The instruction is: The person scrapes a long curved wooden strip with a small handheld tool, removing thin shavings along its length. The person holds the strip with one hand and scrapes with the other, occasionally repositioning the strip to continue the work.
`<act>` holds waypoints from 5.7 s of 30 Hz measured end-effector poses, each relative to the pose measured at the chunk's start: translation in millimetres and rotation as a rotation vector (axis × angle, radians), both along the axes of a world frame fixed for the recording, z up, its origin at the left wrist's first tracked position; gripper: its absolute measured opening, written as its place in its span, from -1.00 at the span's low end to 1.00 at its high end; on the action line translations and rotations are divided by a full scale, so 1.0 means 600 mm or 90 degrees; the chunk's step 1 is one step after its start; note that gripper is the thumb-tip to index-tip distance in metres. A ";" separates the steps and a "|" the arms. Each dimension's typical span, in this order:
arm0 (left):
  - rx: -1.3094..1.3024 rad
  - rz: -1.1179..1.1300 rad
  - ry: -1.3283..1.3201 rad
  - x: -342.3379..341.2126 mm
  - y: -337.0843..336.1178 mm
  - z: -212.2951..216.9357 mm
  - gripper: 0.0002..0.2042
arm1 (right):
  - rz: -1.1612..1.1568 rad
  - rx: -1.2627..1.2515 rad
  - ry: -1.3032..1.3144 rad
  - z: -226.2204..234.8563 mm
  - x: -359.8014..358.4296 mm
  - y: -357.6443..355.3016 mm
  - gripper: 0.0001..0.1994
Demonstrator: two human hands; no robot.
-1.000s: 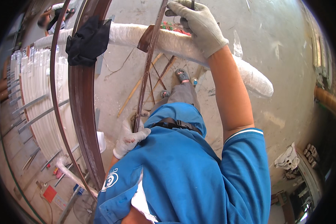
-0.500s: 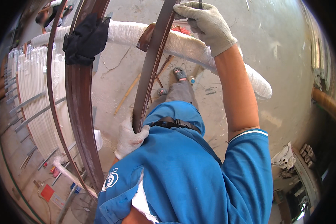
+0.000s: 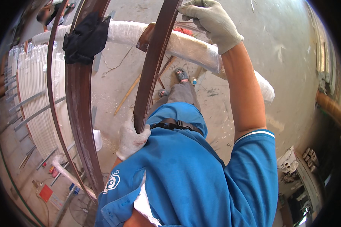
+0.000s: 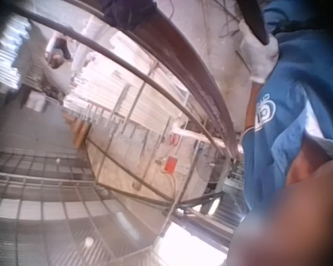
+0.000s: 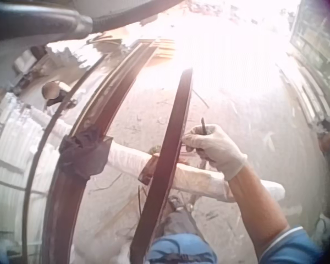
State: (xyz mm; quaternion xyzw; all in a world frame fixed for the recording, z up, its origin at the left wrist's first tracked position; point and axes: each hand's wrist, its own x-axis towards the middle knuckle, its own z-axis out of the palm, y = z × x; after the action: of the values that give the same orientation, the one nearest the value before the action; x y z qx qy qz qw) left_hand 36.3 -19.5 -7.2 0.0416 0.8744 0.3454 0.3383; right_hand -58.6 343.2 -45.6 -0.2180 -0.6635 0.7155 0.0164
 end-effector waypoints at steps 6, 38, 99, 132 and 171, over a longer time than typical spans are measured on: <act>-0.016 -0.006 -0.001 -0.002 0.002 -0.002 -0.47 | -0.044 0.093 0.029 -0.005 -0.003 -0.012 -0.84; 0.007 -0.030 0.015 -0.007 0.005 0.000 -0.50 | -0.022 -0.095 0.014 -0.015 -0.004 0.004 -0.82; -0.024 -0.019 -0.029 -0.010 0.009 0.004 -0.54 | -0.041 -0.162 0.084 -0.022 0.003 -0.001 -0.79; -0.001 -0.008 0.014 -0.014 0.015 0.014 -0.58 | -0.143 0.664 0.330 0.018 -0.020 -0.011 -0.84; 0.022 -0.012 0.011 -0.012 0.006 0.003 -0.56 | -0.065 0.246 0.038 -0.004 -0.012 0.009 -0.77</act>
State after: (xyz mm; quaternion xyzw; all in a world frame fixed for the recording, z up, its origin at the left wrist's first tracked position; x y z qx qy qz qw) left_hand 29.1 -15.8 -5.3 0.0584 0.8706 0.3570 0.3334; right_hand -65.8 348.3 -48.1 -0.2226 -0.7759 0.5792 0.1140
